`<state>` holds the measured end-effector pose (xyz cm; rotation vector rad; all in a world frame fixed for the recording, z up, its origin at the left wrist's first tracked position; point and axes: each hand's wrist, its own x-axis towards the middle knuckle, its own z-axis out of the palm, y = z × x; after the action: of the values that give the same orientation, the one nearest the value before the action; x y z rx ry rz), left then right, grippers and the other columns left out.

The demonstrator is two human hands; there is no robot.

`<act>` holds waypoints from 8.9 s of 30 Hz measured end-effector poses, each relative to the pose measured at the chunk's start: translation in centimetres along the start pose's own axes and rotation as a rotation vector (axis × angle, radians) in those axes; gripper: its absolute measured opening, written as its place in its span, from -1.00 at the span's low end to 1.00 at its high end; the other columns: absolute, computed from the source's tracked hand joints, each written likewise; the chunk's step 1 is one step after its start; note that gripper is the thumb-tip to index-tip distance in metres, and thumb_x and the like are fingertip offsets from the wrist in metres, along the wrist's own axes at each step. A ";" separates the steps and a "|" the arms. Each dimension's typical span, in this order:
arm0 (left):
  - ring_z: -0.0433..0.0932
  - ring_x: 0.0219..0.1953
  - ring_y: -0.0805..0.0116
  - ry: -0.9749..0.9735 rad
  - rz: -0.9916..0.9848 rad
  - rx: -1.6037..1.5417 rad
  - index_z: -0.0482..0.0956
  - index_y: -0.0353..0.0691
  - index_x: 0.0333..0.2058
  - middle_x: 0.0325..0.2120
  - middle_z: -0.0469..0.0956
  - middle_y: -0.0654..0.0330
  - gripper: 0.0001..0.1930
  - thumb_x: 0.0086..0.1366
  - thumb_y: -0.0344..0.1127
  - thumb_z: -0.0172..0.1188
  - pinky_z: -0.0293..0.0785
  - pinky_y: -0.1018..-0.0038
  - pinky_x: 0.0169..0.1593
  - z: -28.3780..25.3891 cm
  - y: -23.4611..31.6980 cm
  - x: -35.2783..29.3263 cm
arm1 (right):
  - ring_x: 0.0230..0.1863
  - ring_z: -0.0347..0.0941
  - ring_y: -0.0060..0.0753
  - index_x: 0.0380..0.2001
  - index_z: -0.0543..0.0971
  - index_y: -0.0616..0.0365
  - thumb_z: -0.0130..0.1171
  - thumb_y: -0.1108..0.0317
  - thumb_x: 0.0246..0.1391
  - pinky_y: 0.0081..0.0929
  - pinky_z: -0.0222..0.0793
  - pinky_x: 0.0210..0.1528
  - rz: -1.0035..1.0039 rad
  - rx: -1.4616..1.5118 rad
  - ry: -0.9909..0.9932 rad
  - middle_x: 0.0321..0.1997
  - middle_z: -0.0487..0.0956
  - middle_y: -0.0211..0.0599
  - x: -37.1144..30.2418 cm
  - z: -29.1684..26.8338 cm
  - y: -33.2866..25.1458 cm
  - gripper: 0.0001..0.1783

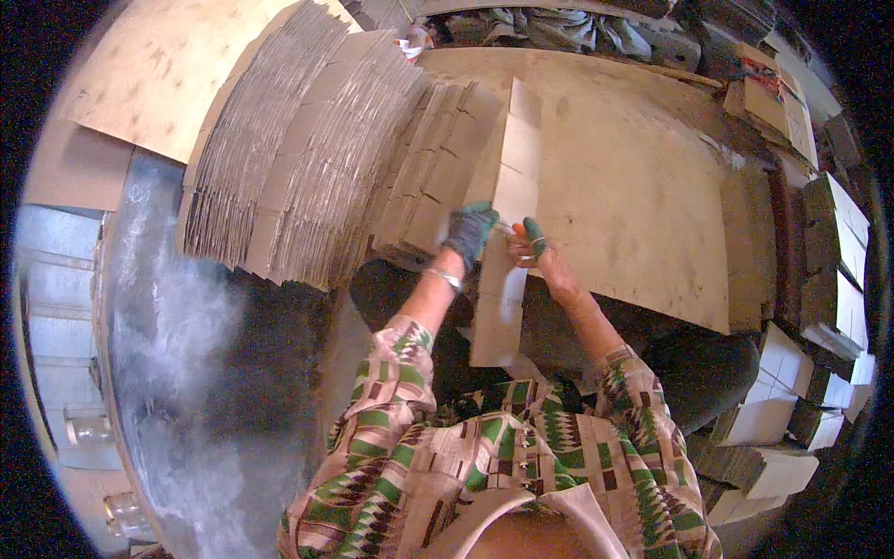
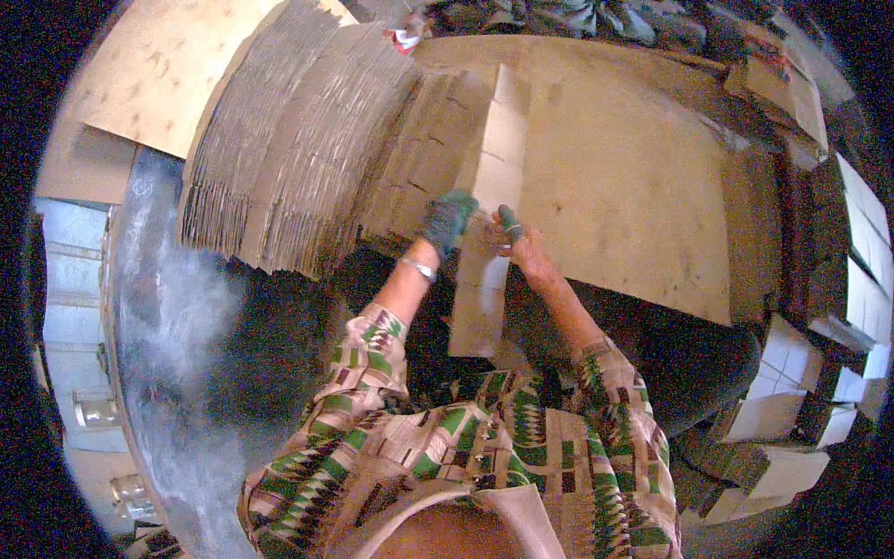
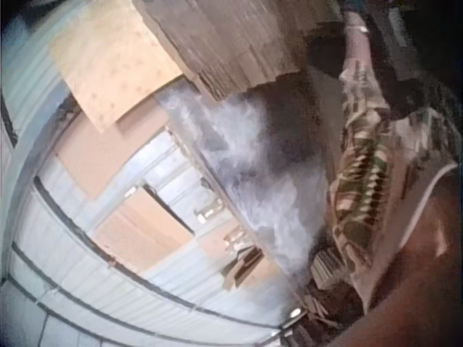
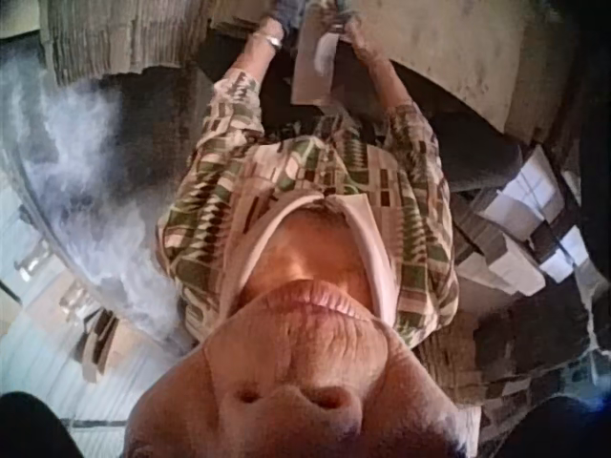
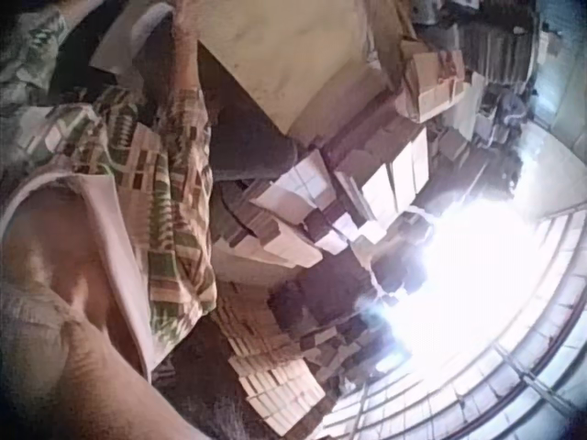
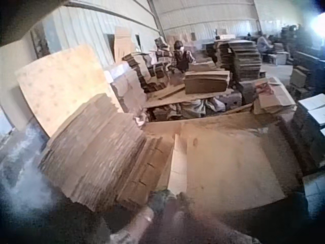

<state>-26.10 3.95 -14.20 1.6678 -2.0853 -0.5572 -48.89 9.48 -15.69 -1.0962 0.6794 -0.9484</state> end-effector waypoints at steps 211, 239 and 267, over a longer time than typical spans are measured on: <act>0.64 -0.09 -0.07 -0.174 -0.265 0.244 0.67 -0.12 -0.17 -0.16 0.65 -0.07 -0.63 0.34 -0.04 -0.03 0.53 0.08 0.01 4.5 12.1 9.1 | -0.24 0.60 0.25 0.45 0.08 -0.37 0.08 0.54 0.07 0.13 0.49 -0.25 0.289 -1.367 0.298 -0.26 0.64 0.17 -2.8 -8.9 -14.7 -0.09; 0.61 -0.01 -0.07 -0.447 0.050 0.125 0.68 -0.06 -0.12 -0.09 0.65 -0.01 -0.57 0.37 0.10 -0.02 0.52 0.10 0.06 7.0 16.8 4.0 | -0.19 0.59 0.23 0.50 -0.04 -0.38 0.12 0.50 -0.03 0.05 0.50 -0.14 0.333 -1.465 0.149 -0.18 0.65 0.09 -4.4 -11.8 -13.5 0.05; 0.67 -0.24 -0.06 -0.339 0.081 0.279 0.69 -0.01 -0.23 -0.30 0.68 0.04 -0.74 0.34 -0.12 0.03 0.58 0.02 -0.17 5.2 12.5 -1.9 | -0.17 0.61 0.15 0.39 0.25 -0.07 0.14 0.68 -0.17 -0.08 0.54 -0.16 -0.201 -1.278 0.458 -0.16 0.65 0.10 -6.5 -5.5 -13.7 -0.05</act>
<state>-38.67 8.63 -11.83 1.7225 -2.5639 -0.5771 -60.53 10.81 -4.51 -2.1011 1.6946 -0.9161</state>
